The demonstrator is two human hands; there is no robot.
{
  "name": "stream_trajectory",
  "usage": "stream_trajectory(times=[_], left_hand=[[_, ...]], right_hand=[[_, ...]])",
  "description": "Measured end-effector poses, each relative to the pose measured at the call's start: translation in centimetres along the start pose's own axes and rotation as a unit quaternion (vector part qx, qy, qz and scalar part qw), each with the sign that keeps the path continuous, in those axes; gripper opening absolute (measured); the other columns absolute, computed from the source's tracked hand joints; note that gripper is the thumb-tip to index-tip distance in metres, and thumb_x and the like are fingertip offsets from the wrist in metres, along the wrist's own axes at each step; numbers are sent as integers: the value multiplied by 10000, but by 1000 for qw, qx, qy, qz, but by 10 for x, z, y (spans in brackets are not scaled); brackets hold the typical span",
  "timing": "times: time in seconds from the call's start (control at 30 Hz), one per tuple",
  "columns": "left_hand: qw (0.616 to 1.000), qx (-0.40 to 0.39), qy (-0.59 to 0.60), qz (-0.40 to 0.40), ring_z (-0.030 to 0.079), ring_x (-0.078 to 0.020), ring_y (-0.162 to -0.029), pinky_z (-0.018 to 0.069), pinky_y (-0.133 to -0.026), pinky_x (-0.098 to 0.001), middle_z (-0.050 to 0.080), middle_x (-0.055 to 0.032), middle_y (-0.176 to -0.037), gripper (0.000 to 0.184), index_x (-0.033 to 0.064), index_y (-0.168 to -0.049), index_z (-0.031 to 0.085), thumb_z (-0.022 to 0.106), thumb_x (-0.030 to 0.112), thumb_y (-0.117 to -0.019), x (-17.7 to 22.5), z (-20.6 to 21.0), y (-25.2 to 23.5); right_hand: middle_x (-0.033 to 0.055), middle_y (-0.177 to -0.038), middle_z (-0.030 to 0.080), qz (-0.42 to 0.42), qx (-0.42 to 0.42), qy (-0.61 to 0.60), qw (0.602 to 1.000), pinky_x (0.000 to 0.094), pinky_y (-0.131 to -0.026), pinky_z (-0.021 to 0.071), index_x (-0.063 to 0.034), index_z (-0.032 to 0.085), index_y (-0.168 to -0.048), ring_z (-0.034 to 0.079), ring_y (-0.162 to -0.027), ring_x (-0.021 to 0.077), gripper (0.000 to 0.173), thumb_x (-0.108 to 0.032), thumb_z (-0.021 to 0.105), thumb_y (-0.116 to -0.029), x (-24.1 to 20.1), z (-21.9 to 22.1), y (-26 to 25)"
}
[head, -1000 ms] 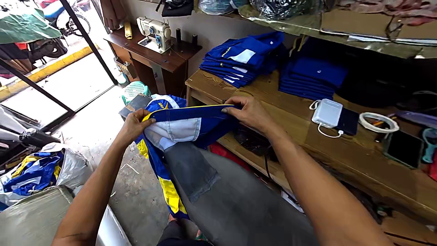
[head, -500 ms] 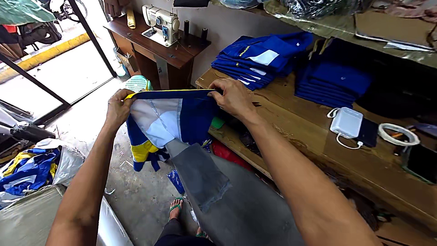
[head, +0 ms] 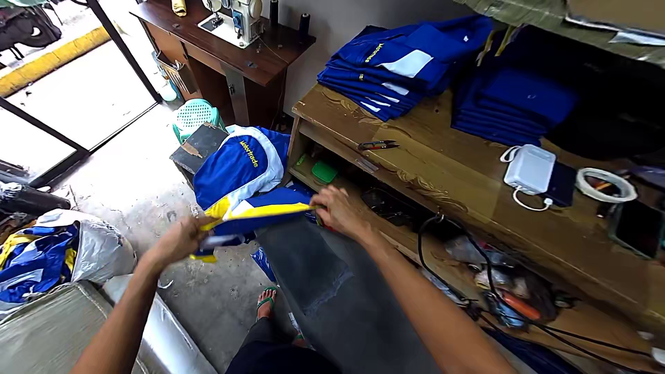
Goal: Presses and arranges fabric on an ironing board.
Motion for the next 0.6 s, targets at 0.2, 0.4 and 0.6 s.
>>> stream_trajectory(times=[0.2, 0.4, 0.6], left_hand=[[964, -243, 55, 93, 709, -336, -1040, 528, -976, -569, 732, -201, -1121, 303, 50, -1300, 685, 568, 95, -1025, 83, 151, 24], [888, -347, 123, 274, 703, -386, -1070, 523, -971, -589, 728, -243, -1110, 277, -2, -1260, 696, 598, 57, -1007, 198, 273, 15], [893, -356, 112, 251, 685, -352, -1147, 507, -1024, -561, 704, -213, -1234, 366, 77, -1398, 624, 581, 171, -1046, 246, 330, -14]], right_hand=[[149, -986, 726, 103, -43, -27, 993, 659, -959, 424, -120, 793, -994, 632, -1063, 421, 164, -111, 660, -900, 63, 45, 157], [149, -896, 739, 220, 13, -7, 975, 713, -866, 437, -106, 801, -889, 659, -983, 461, 151, 1, 729, -810, 119, 32, 318], [174, -1007, 745, 317, 54, 17, 947, 746, -915, 401, -120, 805, -963, 637, -1068, 491, 277, 69, 625, -869, 152, 25, 366]])
Point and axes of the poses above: each hand's wrist, its own y-axis away from the middle knuckle, its own z-axis out of the palm, x = y × z, the point moved 6 cm from there along -y, towards the middle knuckle
